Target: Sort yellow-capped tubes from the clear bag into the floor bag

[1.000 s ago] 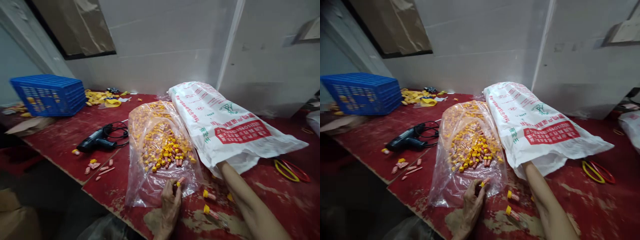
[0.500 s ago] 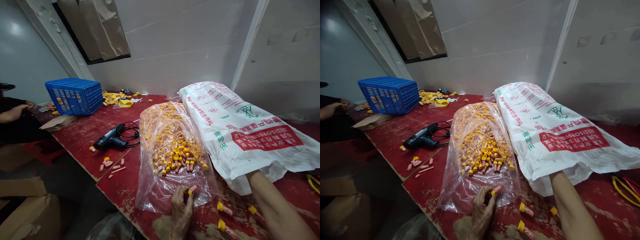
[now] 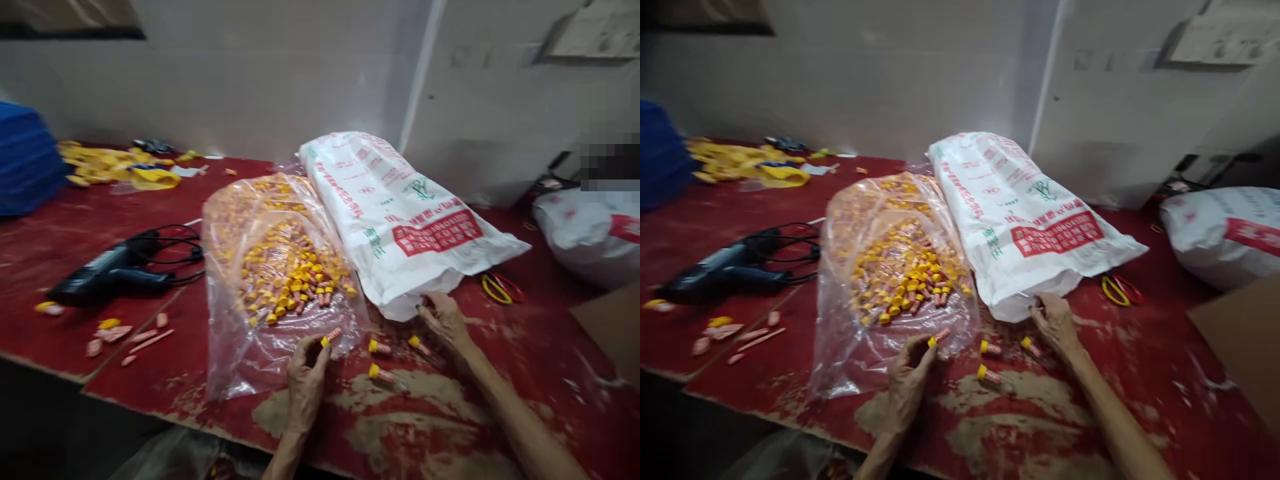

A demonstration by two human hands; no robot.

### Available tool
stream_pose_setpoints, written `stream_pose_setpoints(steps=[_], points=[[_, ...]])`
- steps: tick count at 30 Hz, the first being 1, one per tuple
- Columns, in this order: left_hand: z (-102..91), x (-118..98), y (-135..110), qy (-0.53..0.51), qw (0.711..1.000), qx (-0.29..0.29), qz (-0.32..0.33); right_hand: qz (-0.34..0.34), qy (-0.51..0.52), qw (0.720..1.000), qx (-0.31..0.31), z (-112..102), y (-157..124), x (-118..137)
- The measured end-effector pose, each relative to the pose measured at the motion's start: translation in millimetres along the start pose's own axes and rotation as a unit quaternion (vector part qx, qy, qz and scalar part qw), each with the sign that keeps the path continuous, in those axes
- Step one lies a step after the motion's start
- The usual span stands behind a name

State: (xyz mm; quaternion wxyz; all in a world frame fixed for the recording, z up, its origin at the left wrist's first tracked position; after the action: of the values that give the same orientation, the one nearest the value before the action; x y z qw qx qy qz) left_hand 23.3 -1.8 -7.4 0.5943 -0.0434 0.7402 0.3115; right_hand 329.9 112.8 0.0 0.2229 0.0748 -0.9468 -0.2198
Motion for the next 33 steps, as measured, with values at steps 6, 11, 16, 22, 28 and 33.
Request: stream_pose_setpoints(steps=[6, 11, 16, 22, 28, 33], points=[[44.2, -32, -32, -0.120, 0.985, 0.109, -0.063, -0.033, 0.158, 0.979, 0.125, -41, -70, 31], [58.0, -51, -47, -0.140, 0.975, 0.166, -0.040, -0.098, 0.192, 0.968, 0.131, -46, -85, 59], [52.4, -60, -55, -0.067, 0.987, 0.147, 0.016, -0.144, 0.225, 0.953, 0.146, -33, -102, 85], [47.0, -62, -70, 0.000, 0.987, 0.151, 0.050, -0.129, 0.220, 0.965, 0.061, -22, -126, 97], [39.6, -53, -37, 0.091, 0.971, 0.190, 0.113, -0.143, 0.105, 0.984, 0.026, -25, -130, 96], [26.5, -26, 38, 0.329, 0.923, 0.090, 0.179, -0.137, -0.005, 0.990, 0.026, -30, -136, 97]])
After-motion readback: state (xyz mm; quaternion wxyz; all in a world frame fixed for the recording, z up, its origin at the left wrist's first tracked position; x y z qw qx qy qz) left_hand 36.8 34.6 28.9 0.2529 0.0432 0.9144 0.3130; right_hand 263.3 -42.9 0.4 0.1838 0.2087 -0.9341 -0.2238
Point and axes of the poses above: each hand's wrist, its own y-axis towards the middle knuckle, its own z-axis out of the palm, x = y × z, the point moved 5 cm from there along y, towards the middle knuckle, and after that the axes turned 12 degrees about z, right-handed, at the moved point
